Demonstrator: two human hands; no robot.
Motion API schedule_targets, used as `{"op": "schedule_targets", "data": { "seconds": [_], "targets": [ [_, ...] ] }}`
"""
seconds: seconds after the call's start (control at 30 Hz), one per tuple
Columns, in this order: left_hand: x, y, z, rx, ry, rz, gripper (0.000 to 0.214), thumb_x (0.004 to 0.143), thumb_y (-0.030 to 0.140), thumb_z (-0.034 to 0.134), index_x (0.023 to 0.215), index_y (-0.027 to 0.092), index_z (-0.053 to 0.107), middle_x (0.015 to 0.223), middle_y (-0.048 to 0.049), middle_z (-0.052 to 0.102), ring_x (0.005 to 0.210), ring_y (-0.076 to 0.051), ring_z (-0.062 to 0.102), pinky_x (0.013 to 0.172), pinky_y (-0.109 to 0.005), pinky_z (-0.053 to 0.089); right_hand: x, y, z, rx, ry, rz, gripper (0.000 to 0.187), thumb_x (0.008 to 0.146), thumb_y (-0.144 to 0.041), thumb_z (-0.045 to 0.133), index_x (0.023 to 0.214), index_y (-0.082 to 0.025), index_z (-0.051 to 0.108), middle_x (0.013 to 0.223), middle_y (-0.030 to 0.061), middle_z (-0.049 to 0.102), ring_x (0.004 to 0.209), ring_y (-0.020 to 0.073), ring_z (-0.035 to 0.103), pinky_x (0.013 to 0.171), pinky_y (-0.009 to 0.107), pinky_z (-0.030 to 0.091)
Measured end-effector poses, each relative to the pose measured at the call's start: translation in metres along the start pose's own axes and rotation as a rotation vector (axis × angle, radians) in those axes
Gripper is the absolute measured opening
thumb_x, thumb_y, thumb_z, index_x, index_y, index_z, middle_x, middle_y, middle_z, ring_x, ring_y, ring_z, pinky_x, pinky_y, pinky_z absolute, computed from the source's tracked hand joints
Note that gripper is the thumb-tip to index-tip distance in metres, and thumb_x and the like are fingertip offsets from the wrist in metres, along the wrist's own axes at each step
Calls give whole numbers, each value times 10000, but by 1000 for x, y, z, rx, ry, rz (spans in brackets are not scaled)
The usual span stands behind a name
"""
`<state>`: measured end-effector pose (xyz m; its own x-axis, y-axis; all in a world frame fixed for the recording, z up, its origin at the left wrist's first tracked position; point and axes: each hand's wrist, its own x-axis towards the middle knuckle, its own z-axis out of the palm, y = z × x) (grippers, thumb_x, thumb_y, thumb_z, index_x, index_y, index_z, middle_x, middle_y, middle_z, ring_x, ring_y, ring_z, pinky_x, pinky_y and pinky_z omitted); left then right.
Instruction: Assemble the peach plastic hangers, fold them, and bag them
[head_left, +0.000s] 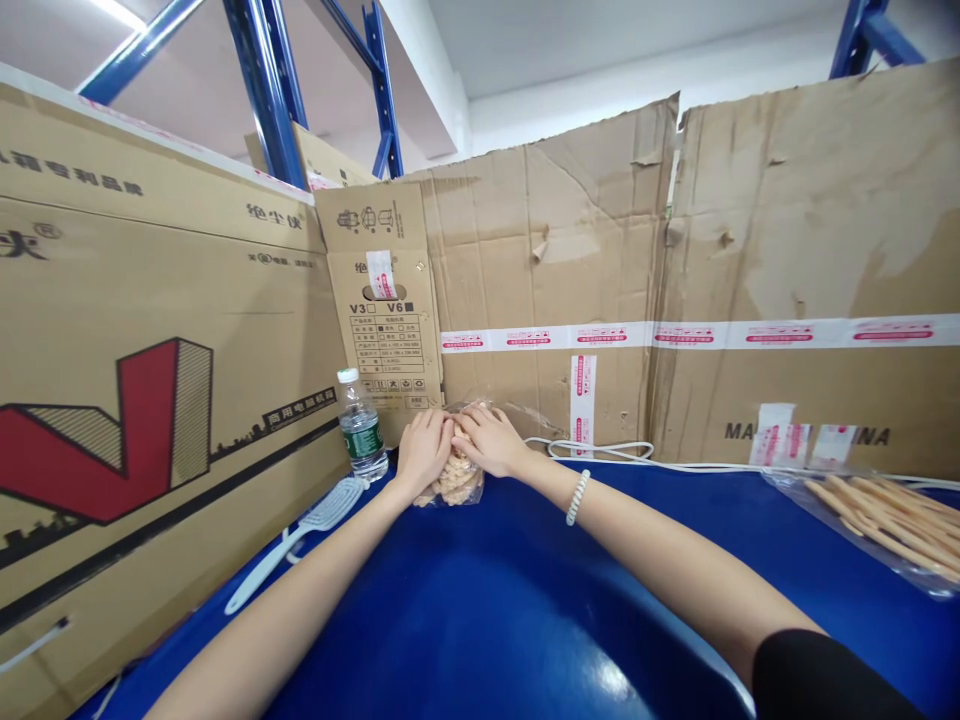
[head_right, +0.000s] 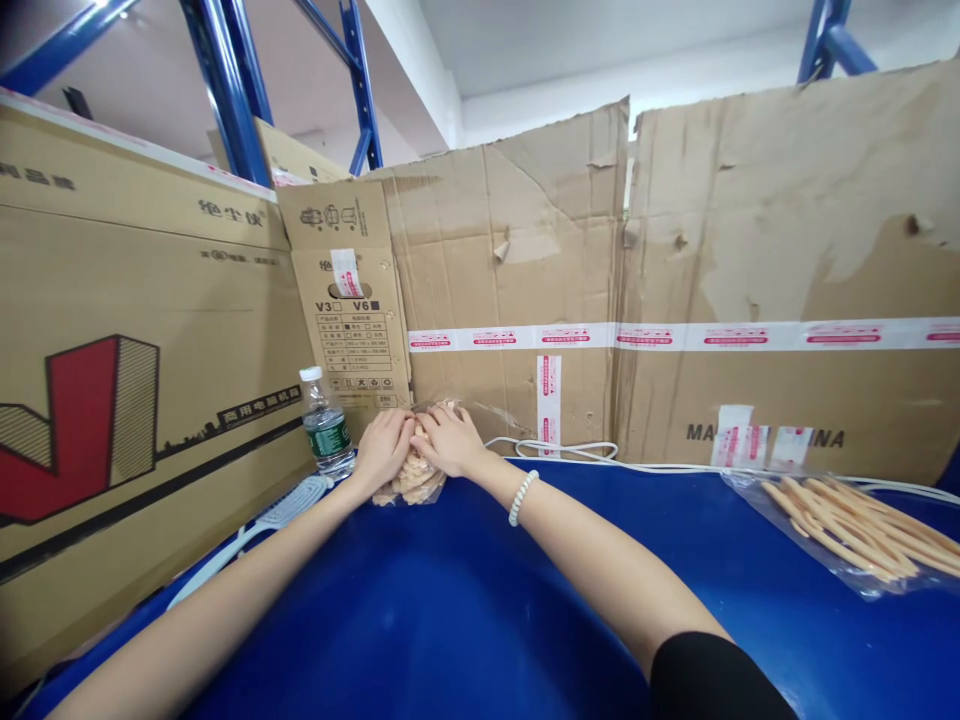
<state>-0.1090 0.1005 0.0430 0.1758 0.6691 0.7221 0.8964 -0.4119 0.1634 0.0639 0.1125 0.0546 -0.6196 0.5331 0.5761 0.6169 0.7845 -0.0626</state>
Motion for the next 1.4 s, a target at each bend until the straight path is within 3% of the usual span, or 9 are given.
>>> {"op": "schedule_targets", "data": {
  "seconds": [0.17, 0.33, 0.63, 0.73, 0.8, 0.93, 1.03, 1.17, 1.4],
  "targets": [
    [4, 0, -2, -73, -13, 33, 296, 944, 310, 587, 1200, 160, 581, 1205, -95, 607, 1013, -231, 629, 855, -437, 544, -5, -1, -8, 8, 20, 17, 497, 994, -443, 379, 1367, -126, 464, 1432, 180, 480, 1367, 300, 355, 1093, 536, 258],
    [-2, -2, -18, -208, -5, 55, 272, 950, 321, 577, 1160, 149, 601, 1168, -91, 633, 1028, -233, 632, 889, -456, 526, -29, 1, -44, 42, 129, 27, 399, 994, -378, 391, 1303, -154, 510, 1323, 147, 568, 1278, 262, 450, 1051, 461, 333],
    [-16, 6, -54, -334, 133, 42, 371, 975, 349, 337, 1109, 152, 620, 1139, -88, 693, 1098, -251, 631, 945, -373, 491, -138, 22, -139, 10, 259, 49, 235, 973, -323, 429, 1095, -199, 587, 1092, 110, 659, 1132, 271, 534, 977, 464, 380],
    [-26, 29, -63, -348, 214, 70, 337, 965, 342, 364, 1112, 154, 602, 1135, -94, 673, 1092, -254, 611, 960, -385, 464, -185, 56, -177, -153, 295, 205, 251, 956, -365, 450, 1076, -210, 606, 1106, 104, 661, 1142, 283, 546, 995, 476, 385],
    [-36, 54, -63, -383, 190, 137, 271, 943, 327, 429, 1067, 176, 616, 1088, -80, 676, 1051, -247, 620, 949, -379, 463, -217, 86, -204, -228, 246, 451, 243, 944, -382, 469, 1029, -218, 627, 1079, 74, 680, 1100, 262, 582, 979, 426, 426],
    [-60, 119, -45, -277, -122, 585, 200, 903, 209, 510, 1078, 211, 609, 1011, -54, 708, 960, -231, 647, 888, -368, 477, -281, 136, -244, -384, 189, 834, 246, 980, -296, 445, 992, -152, 645, 970, 90, 690, 906, 233, 649, 840, 410, 516],
    [-79, 167, -28, -248, -148, 852, 256, 877, 149, 470, 1074, 223, 615, 991, -50, 730, 898, -241, 666, 854, -404, 482, -322, 159, -251, -469, 98, 1038, 273, 951, -339, 567, 1170, -178, 598, 1189, 78, 617, 990, 207, 627, 849, 410, 538],
    [-96, 206, -15, -383, -254, 826, 208, 857, 152, 466, 958, 233, 628, 958, -38, 723, 878, -231, 664, 839, -402, 509, -352, 172, -239, -487, -63, 1164, 311, 948, -337, 574, 1217, -181, 575, 1235, 88, 593, 1024, 220, 619, 859, 427, 538],
    [-111, 206, -4, -483, -235, 763, 212, 887, 138, 486, 1039, 223, 608, 1030, -72, 706, 966, -237, 645, 857, -386, 524, -362, 180, -222, -513, -291, 1206, 358, 940, -343, 584, 1257, -180, 550, 1282, 98, 566, 1081, 244, 598, 897, 466, 517]
  ]
}}
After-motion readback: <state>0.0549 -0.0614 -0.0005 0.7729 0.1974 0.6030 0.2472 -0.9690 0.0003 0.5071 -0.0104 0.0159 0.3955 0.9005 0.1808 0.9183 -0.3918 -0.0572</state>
